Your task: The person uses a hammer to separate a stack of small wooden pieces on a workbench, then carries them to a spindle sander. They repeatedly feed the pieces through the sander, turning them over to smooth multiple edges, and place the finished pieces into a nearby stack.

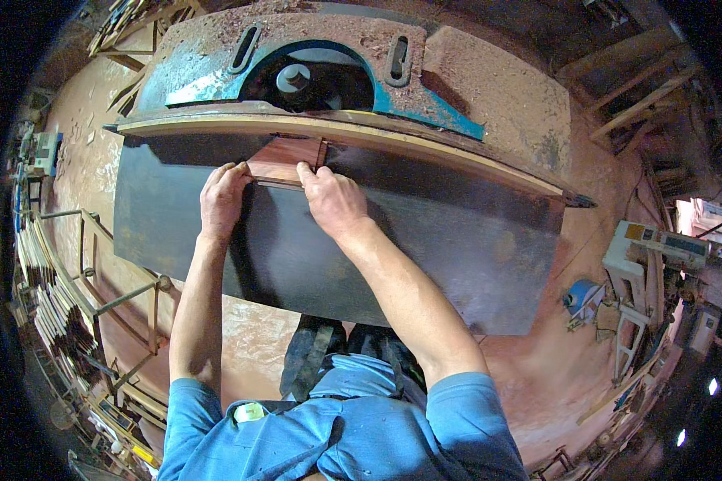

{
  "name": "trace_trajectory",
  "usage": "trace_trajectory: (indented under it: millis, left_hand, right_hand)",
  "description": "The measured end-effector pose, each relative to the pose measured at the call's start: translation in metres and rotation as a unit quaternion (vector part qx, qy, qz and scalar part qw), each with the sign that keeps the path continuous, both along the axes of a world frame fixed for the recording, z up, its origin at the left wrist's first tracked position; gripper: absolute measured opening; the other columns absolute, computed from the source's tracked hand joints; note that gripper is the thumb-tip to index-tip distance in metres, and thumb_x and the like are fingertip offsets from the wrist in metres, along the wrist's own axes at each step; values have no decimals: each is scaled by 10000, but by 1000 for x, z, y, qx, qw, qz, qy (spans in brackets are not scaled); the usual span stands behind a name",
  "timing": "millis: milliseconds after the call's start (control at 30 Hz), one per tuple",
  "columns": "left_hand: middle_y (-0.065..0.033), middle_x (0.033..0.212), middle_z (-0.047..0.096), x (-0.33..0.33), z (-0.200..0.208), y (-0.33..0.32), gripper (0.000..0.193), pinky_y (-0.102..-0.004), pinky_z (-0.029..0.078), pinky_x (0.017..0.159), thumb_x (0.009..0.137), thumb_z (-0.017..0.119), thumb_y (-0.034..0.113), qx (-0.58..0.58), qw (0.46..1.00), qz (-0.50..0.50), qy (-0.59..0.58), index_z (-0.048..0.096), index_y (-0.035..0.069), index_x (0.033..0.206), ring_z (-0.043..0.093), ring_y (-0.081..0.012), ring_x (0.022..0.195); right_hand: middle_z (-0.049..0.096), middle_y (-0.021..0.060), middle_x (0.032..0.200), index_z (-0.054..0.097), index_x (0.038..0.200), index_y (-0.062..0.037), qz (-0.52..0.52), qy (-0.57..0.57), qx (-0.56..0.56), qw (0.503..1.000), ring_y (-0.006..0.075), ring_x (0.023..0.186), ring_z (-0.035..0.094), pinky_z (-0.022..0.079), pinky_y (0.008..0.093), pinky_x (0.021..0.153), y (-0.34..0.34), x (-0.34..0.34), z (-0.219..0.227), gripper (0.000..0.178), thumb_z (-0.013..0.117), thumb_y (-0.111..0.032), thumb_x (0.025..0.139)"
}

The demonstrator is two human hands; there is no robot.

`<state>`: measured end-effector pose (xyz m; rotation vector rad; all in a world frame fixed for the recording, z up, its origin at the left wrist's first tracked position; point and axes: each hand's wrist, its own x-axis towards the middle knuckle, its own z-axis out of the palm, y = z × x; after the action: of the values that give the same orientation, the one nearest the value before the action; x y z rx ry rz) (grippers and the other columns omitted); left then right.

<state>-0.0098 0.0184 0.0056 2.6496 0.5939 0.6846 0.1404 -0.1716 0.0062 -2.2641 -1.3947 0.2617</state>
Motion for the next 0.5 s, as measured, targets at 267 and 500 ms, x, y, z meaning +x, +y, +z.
trace_trajectory:
  millis: [267,500]
  left_hand:
    - [-144,1032,699,-20,-2,32,182,-397,540,865,849,712,94,10,1000,17,13,695,59,1026,666,-324,985]
    - [-200,1014,671,-66,21,73,386,-401,520,796,878,687,263,-138,967,135,167,661,18,1174,664,-343,902]
  right_hand:
    - [647,190,893,574,1313,-32,4,11,-1,1000,338,827,708,597,431,703,33,-18,1,378,485,-36,946]
    - [627,181,848,627,1260,-61,-9,39,50,998,376,772,677,557,473,675,87,-66,3,368,548,-61,901]
